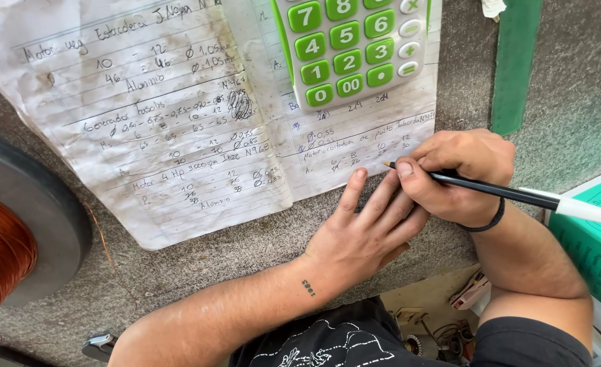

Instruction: Measuring wire diameter with a micrometer, calculating specifications, and preparing motor components for repair.

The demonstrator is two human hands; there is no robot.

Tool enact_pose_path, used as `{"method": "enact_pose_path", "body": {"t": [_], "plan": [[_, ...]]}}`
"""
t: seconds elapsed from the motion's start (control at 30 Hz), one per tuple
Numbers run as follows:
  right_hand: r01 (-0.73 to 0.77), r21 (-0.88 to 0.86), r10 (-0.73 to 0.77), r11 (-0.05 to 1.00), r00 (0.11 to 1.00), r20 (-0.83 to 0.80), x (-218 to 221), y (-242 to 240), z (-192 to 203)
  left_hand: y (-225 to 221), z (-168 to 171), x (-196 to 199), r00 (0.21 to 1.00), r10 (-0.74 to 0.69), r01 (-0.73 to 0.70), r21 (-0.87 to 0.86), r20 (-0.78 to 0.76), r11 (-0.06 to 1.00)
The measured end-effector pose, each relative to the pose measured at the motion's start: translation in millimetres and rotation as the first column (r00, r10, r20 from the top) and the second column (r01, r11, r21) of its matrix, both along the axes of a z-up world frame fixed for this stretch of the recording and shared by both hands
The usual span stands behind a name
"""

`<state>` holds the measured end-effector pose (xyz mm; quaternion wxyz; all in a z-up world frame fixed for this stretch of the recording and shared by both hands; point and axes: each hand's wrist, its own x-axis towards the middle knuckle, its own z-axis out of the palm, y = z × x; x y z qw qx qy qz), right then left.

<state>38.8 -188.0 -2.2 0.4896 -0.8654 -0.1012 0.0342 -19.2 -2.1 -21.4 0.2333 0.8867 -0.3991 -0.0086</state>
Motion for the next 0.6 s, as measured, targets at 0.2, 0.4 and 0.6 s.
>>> {"method": "enact_pose_path", "body": {"t": [0.2, 0.4, 0.6], "plan": [[-0.137, 0.011, 0.137, 0.99, 0.991, 0.002, 12.4, 16.7, 27.1, -1.1, -3.3, -5.2, 0.999, -0.031, 0.03, 0.05, 0.015, 0.998], [0.024, 0.113, -0.013, 0.993, 0.995, -0.095, -0.6, 18.0, -4.9, 0.9, 2.8, -1.2, 0.999, -0.023, 0.021, 0.086, 0.028, 0.996], [-0.064, -0.045, 0.065, 0.997, 0.998, 0.009, 5.8, 32.5, 5.0, 1.4, 2.1, -3.9, 1.0, -0.028, 0.028, 0.074, -0.008, 0.997]]}}
